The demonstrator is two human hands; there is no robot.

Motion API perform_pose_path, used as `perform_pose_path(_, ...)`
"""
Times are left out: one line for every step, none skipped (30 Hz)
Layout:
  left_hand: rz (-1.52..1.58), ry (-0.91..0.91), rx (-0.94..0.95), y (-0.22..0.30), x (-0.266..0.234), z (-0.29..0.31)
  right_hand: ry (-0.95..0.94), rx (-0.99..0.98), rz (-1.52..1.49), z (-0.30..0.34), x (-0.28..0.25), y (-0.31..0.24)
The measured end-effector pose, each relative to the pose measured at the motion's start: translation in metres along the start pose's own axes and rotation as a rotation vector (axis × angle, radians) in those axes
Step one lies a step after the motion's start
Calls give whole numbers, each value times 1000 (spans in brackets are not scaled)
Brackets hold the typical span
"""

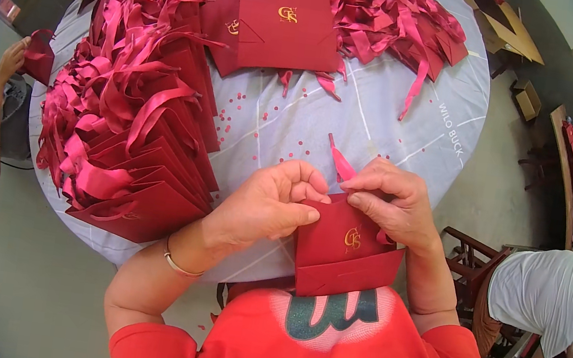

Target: The person attaches ribbon handles to paper gift bags by hand, inserting the ribbon ends through the holes of each bag, and folds and stacks the assembled bags on the table.

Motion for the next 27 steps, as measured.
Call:
perform_pose_path(20, -26, -3, 0, 2, 1, -10, -20, -7, 0, 1, -1)
perform_pose_path(20, -25, -2, 0, 1, 1, -11, -20, -7, 0, 1, -1)
perform_pose_path(19, -37, -2, 0, 2, 1, -9, -14, -9, 0, 1, -2)
perform_pose_path(18, -50, -3, 0, 2, 1, -5, -8, -9, 0, 1, -3)
perform_pose_path(17, -50, -4, 1, 3, 1, -5, -8, -10, 0, 1, -2)
perform_pose_path(23, -65, -12, 1, 5, 2, -9, -22, -9, 0, 1, -2)
perform_pose_path(28, -82, -21, 2, 6, 2, -13, -36, -9, 0, 1, -3)
perform_pose_path(26, -82, -23, 1, 6, 2, -11, -36, -9, 1, 1, -3)
perform_pose_path(33, -95, -15, 1, 7, 2, -10, -31, -11, 1, 1, -3)
perform_pose_path(38, -108, -8, 1, 7, 1, -9, -26, -12, 1, 1, -3)
perform_pose_path(35, -109, -10, -1, 8, 0, -5, -27, -12, 1, 0, -4)
perform_pose_path(-44, -84, 49, 0, 7, 0, 16, -52, 18, 2, -2, -8)
perform_pose_path(-123, -61, 105, 1, 7, -1, 38, -75, 48, 3, -5, -11)
perform_pose_path(-127, -64, 101, 2, 10, 1, 44, -74, 48, 4, -6, -11)
perform_pose_path(-354, -4, 99, 6, 12, 5, 60, -106, 59, 4, -8, -14)
perform_pose_path(-579, 55, 97, 10, 14, 8, 76, -138, 72, 5, -10, -17)
perform_pose_path(-582, 50, 94, 13, 16, 9, 81, -135, 72, 5, -10, -18)
perform_pose_path(-565, 42, 58, 14, 17, 10, 73, -126, 72, 5, -10, -19)
perform_pose_path(-546, 36, 24, 13, 16, 11, 62, -118, 70, 5, -8, -20)
perform_pose_path(-546, 36, 23, 14, 15, 11, 63, -117, 70, 4, -7, -20)
perform_pose_path(-482, 0, 0, 12, 13, 8, 54, -97, 69, 3, -6, -19)
perform_pose_path(-419, -33, -21, 9, 12, 7, 42, -80, 66, 2, -4, -18)
perform_pose_path(-419, -31, -19, 7, 9, 7, 40, -82, 64, 1, -3, -18)
perform_pose_path(-371, -44, -22, 5, 6, 7, 27, -78, 50, 0, -2, -18)
perform_pose_path(-321, -60, -26, 3, 5, 7, 15, -71, 38, -1, 0, -16)
perform_pose_path(-320, -60, -27, 3, 6, 7, 15, -70, 37, -1, 1, -14)
perform_pose_path(-279, -46, -51, 2, 5, 7, 12, -44, 20, 0, 2, -9)
Point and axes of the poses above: each hand's wrist, its own z-axis away from the middle knuckle, its own x-axis out of the palm, y = z × x, the point moved 6 cm from there along -z, towards the middle knuckle, and after that the axes turned 6 degrees about z, right-handed, at the moved point
